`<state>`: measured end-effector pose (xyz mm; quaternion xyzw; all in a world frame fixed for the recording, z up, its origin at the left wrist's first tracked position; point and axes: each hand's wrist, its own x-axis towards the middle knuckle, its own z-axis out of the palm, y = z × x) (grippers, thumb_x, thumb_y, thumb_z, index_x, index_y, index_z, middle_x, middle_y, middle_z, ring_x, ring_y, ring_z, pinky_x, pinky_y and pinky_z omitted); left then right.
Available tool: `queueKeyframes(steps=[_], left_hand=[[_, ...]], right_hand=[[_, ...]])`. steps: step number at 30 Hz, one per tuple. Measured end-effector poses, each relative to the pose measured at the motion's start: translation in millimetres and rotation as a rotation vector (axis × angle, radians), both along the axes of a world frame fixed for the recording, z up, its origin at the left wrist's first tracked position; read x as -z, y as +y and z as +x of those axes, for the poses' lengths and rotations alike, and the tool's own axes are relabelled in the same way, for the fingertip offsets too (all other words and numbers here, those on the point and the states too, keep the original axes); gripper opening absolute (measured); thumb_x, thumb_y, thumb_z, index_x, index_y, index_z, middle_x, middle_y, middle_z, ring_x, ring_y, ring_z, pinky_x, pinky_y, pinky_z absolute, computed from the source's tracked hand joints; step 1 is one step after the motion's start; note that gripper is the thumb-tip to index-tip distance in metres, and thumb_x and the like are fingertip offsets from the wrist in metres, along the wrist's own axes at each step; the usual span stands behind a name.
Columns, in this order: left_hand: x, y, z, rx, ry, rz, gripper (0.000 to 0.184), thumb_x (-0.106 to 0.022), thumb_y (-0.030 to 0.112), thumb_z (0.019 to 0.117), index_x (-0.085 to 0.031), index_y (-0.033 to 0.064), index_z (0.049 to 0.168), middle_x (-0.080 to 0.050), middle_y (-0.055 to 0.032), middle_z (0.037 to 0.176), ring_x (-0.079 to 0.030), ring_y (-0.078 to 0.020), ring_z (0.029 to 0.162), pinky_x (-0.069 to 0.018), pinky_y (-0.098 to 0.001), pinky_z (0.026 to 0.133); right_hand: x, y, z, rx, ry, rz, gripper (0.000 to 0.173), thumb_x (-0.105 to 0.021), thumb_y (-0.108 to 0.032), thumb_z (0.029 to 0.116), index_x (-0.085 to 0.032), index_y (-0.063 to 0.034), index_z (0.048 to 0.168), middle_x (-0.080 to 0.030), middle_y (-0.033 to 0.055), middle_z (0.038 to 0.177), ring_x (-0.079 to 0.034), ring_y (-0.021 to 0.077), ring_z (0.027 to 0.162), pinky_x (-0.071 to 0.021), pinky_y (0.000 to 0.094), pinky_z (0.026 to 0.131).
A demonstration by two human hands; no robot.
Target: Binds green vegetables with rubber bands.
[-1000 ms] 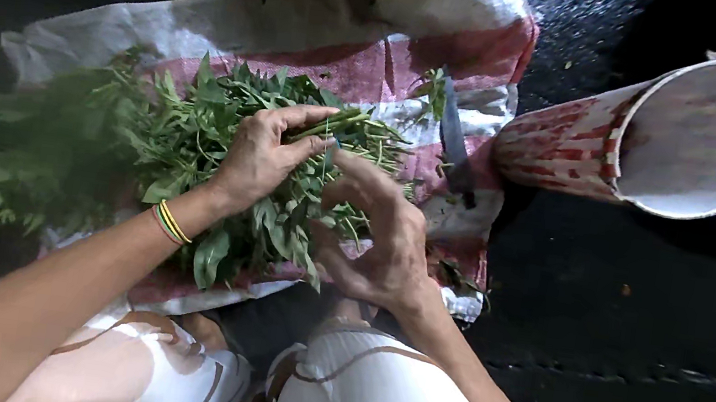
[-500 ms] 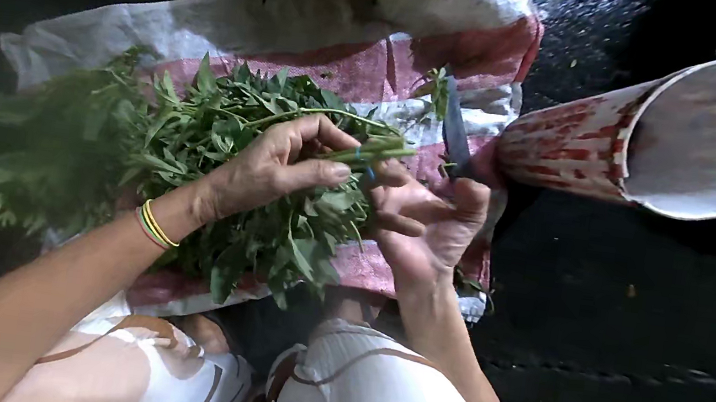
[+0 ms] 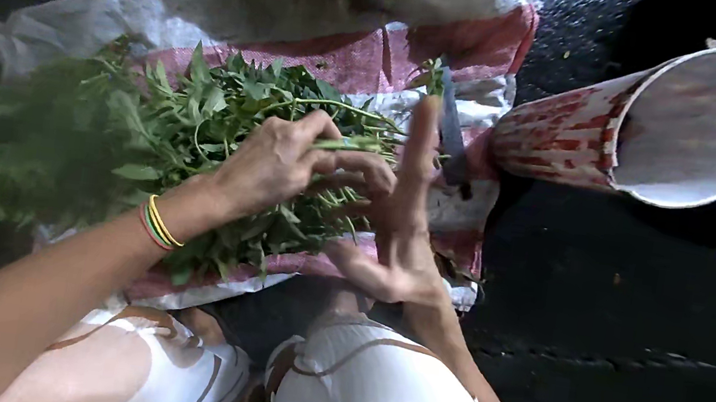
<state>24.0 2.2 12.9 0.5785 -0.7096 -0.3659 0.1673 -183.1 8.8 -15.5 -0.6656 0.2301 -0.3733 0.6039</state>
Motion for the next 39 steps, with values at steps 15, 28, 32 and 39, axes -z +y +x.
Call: queueKeyframes(steps=[15, 28, 32, 39], left_hand=[[10, -7, 6, -0.458, 0.632, 0.161, 0.020, -0.058, 0.008, 0.1024, -0.061, 0.0029, 0.122, -0.064, -0.0012, 0.101, -0.062, -0.0026, 0.079, -0.0529, -0.0176, 0.071], [3, -12, 20, 0.037, 0.488, 0.029, 0.016, -0.068, 0.009, 0.0960, -0.073, 0.0039, 0.110, -0.074, 0.0018, 0.095, -0.066, 0.0021, 0.081, -0.0552, -0.0152, 0.076], [3, -13, 20, 0.183, 0.056, -0.134, 0.020, -0.064, 0.019, 0.0973, -0.077, 0.0114, 0.110, -0.076, -0.0027, 0.098, -0.071, -0.0105, 0.090, -0.0565, -0.0309, 0.083], [27, 0, 28, -0.114, -0.143, -0.030, 0.023, -0.059, 0.017, 0.1011, -0.071, 0.0048, 0.116, -0.073, -0.0158, 0.105, -0.071, -0.0326, 0.098, -0.0549, -0.0549, 0.086]], right_hand=[[4, -4, 18, 0.089, 0.015, -0.386, 0.076, -0.066, -0.022, 0.0896, -0.030, -0.0111, 0.156, -0.069, 0.0093, 0.123, -0.068, 0.0193, 0.113, -0.0600, 0.0381, 0.094], [24, -22, -25, -0.016, -0.810, 0.915, 0.092, -0.079, -0.040, 0.0748, -0.037, -0.0133, 0.152, -0.054, 0.0203, 0.147, -0.058, 0.0109, 0.056, -0.0406, 0.0209, 0.039], [25, -21, -26, -0.006, -0.575, 0.650, 0.095, -0.068, -0.049, 0.0849, -0.014, -0.0328, 0.162, -0.054, 0.0174, 0.150, -0.060, 0.0123, 0.059, -0.0436, 0.0228, 0.043], [-18, -9, -4, -0.030, -0.210, 0.297, 0.084, -0.069, -0.025, 0.0968, -0.019, -0.0356, 0.163, -0.072, 0.0033, 0.111, -0.072, 0.0195, 0.087, -0.0641, 0.0330, 0.070]])
